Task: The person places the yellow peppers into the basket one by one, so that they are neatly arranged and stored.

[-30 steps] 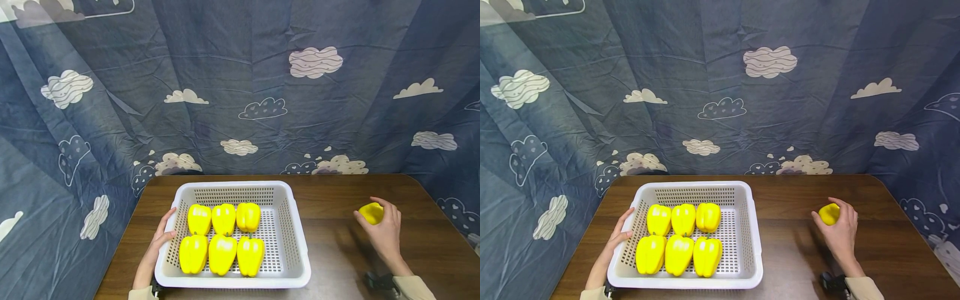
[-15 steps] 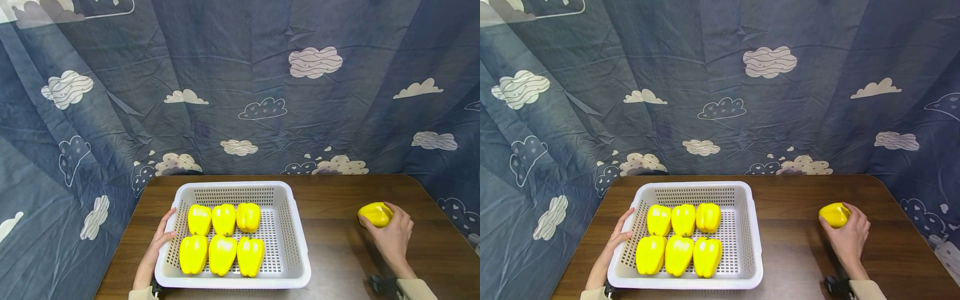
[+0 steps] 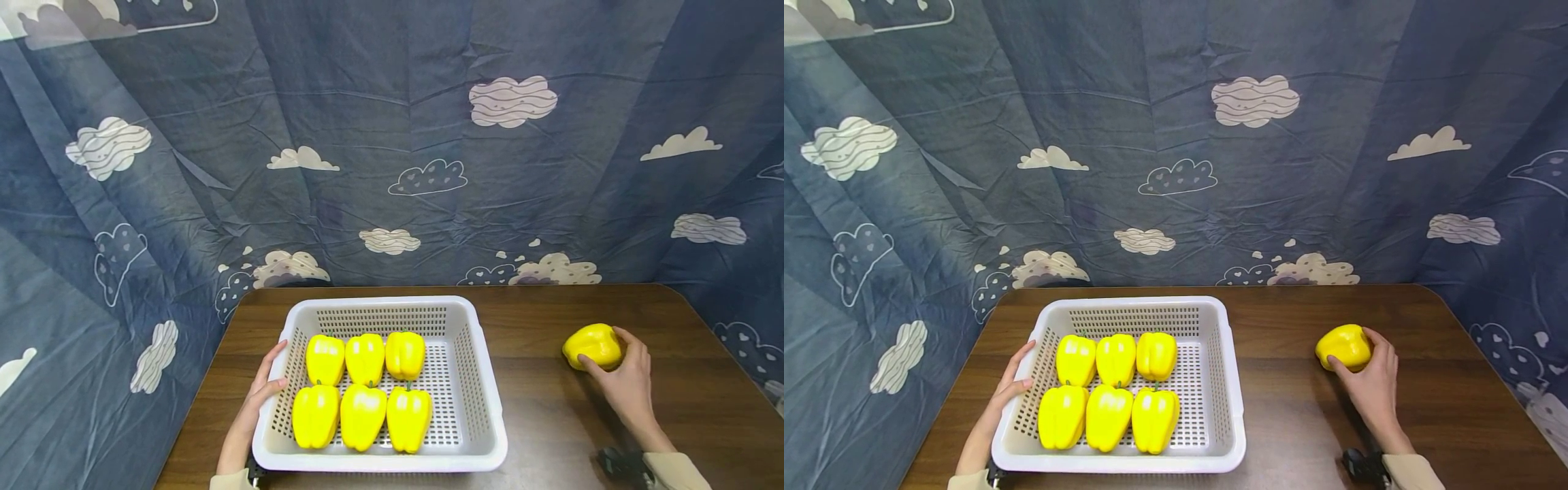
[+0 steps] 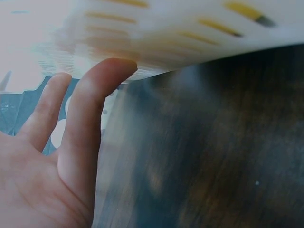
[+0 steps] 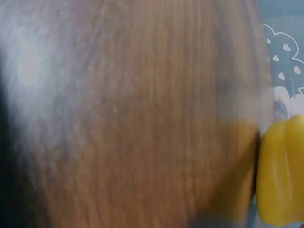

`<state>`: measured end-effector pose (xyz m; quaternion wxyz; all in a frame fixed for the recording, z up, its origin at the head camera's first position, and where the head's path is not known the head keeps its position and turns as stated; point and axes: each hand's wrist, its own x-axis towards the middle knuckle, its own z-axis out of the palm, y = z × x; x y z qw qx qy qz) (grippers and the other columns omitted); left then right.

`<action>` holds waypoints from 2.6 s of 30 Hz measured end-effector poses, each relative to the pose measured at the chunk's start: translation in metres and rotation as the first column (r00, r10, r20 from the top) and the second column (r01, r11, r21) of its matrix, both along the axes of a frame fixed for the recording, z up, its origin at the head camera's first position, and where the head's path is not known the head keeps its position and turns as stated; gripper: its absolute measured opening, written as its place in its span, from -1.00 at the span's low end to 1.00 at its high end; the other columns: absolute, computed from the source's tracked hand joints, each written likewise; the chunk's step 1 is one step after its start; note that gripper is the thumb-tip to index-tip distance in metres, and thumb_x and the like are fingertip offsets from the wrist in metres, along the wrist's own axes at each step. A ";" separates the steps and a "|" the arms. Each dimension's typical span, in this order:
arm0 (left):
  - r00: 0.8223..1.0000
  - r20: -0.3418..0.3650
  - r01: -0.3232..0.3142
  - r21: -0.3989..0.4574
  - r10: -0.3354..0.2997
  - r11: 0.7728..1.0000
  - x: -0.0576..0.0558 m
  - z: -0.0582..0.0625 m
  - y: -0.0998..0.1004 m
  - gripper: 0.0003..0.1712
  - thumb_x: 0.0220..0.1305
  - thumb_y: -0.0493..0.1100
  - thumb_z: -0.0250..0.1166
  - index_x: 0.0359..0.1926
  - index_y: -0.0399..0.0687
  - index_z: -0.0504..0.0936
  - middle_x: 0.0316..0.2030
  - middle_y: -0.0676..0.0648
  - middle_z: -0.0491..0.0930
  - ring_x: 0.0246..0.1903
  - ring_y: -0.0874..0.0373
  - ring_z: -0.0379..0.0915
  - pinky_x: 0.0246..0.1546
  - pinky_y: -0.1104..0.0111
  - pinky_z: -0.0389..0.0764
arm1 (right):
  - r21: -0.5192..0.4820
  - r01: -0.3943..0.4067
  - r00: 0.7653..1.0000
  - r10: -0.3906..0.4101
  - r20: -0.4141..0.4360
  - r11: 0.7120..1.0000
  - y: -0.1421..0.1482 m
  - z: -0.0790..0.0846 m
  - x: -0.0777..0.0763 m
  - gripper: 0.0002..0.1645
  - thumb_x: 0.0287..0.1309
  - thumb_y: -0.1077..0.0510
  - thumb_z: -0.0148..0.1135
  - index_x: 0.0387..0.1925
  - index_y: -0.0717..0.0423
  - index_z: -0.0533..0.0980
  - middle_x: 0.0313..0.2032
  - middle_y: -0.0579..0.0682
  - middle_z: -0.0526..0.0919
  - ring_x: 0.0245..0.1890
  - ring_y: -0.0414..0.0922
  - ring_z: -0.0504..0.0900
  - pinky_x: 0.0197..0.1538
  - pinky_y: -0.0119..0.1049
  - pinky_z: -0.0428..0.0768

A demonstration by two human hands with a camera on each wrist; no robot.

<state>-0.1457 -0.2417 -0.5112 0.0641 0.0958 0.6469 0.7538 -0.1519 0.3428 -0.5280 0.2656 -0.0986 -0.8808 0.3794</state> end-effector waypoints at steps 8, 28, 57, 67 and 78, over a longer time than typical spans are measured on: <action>1.000 -0.010 0.015 0.006 -0.015 1.000 -0.001 -0.001 -0.001 -0.21 0.21 -0.33 -0.17 0.47 0.02 -0.11 0.44 -0.36 -0.27 0.30 -0.44 -0.15 0.06 -0.10 0.28 | -0.008 -0.036 0.999 0.036 -0.007 0.999 -0.002 -0.005 -0.004 0.07 -0.27 0.29 0.48 0.31 0.39 0.13 0.21 0.40 0.14 0.21 0.28 0.09 0.26 0.02 0.05; 1.000 0.007 0.010 0.010 -0.010 1.000 0.000 0.001 -0.001 -0.21 0.21 -0.33 -0.16 0.47 0.05 -0.10 0.44 -0.35 -0.23 0.27 -0.30 0.02 0.02 0.09 0.41 | -0.013 -0.148 0.984 0.149 0.101 0.989 -0.019 -0.013 -0.014 0.20 -0.22 0.27 0.50 0.37 0.33 -0.04 0.15 0.47 0.07 0.09 0.36 0.12 -0.01 0.26 0.18; 1.000 -0.018 0.021 -0.030 -0.022 0.999 0.001 -0.002 -0.003 -0.25 0.27 -0.30 -0.15 0.47 0.03 -0.08 0.45 -0.31 -0.25 0.30 -0.21 0.01 0.09 0.11 0.33 | -0.061 -0.287 0.950 0.292 0.110 0.956 -0.057 0.039 -0.004 0.18 -0.14 0.16 0.49 0.43 0.17 -0.01 0.23 0.35 0.13 0.11 0.30 0.20 -0.03 0.29 0.26; 1.000 -0.018 0.010 -0.019 -0.010 1.000 0.001 0.000 0.001 -0.22 0.21 -0.31 -0.16 0.47 0.02 -0.09 0.45 -0.33 -0.26 0.31 -0.41 -0.15 0.10 -0.10 0.20 | -0.048 -0.370 0.927 0.372 0.047 0.928 -0.081 0.064 0.000 0.16 -0.22 0.23 0.50 0.42 0.09 0.08 0.21 0.28 0.22 0.12 0.22 0.21 -0.04 0.25 0.26; 1.000 -0.015 0.011 -0.002 -0.011 1.000 0.000 0.000 0.001 -0.21 0.19 -0.32 -0.17 0.46 0.00 -0.12 0.44 -0.37 -0.28 0.29 -0.45 -0.15 0.06 -0.09 0.26 | -0.064 -0.456 0.889 0.457 -0.002 0.888 -0.099 0.081 0.004 0.17 -0.23 0.25 0.53 0.42 0.00 0.10 0.23 0.18 0.25 0.11 0.14 0.28 0.02 0.26 0.27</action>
